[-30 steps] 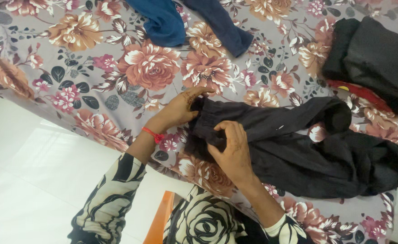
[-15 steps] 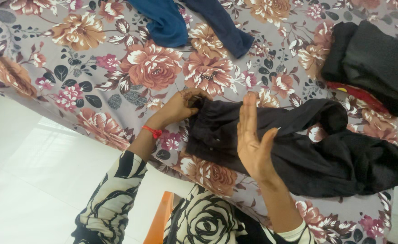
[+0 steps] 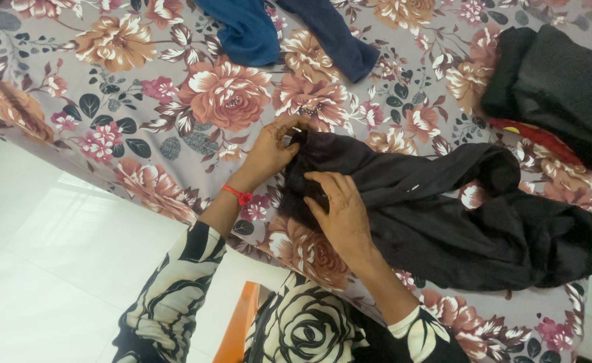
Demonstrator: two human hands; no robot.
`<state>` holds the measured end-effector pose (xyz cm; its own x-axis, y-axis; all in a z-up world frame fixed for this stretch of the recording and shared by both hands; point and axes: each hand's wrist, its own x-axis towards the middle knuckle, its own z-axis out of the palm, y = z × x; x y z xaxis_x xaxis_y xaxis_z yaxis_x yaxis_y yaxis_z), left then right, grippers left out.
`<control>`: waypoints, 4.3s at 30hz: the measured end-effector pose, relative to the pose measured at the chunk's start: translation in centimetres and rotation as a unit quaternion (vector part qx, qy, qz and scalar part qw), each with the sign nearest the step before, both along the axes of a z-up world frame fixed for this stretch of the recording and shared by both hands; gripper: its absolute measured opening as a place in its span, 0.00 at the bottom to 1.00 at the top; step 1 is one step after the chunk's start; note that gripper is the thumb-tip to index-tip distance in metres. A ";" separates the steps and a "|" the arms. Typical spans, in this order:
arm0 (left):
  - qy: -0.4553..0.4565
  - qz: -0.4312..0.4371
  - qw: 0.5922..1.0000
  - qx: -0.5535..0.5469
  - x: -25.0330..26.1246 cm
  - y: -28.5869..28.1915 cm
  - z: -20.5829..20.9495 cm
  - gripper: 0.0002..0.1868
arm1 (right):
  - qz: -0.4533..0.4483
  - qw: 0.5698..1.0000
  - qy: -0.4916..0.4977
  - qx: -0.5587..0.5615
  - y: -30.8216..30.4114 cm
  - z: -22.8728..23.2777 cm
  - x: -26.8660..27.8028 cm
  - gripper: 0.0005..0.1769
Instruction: The person folds pairs of trousers on a bed by smoothing the fabric, folding the legs together, and then folding them into a compact rectangular shape before stacking them.
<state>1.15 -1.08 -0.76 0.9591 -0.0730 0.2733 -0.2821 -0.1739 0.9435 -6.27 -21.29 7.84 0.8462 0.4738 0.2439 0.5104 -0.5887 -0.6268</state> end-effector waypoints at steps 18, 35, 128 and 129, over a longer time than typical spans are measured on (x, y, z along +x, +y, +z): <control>0.086 -0.019 0.993 -0.079 1.7 2.4 -3.1 0.26 | -0.129 0.979 -0.138 0.078 0.6 -2.5 -0.4 0.17; 0.083 -0.038 0.990 -0.103 3.3 2.3 -5.2 0.28 | -0.028 0.998 -0.052 0.020 0.4 -0.9 -0.1 0.21; -0.232 -0.116 0.864 0.432 -8.2 -9.7 2.9 0.13 | -0.064 0.978 -0.109 -0.166 -16.2 -1.9 -3.9 0.15; -0.236 -0.113 0.862 0.435 -8.1 -9.8 2.9 0.12 | -0.066 0.978 -0.111 -0.161 -16.2 -1.7 -3.9 0.14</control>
<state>-6.99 -10.85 2.18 0.6913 -0.6166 0.3767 -0.7173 -0.6482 0.2555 -10.14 -37.46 6.13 0.8489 0.4458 0.2839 0.5181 -0.8081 -0.2802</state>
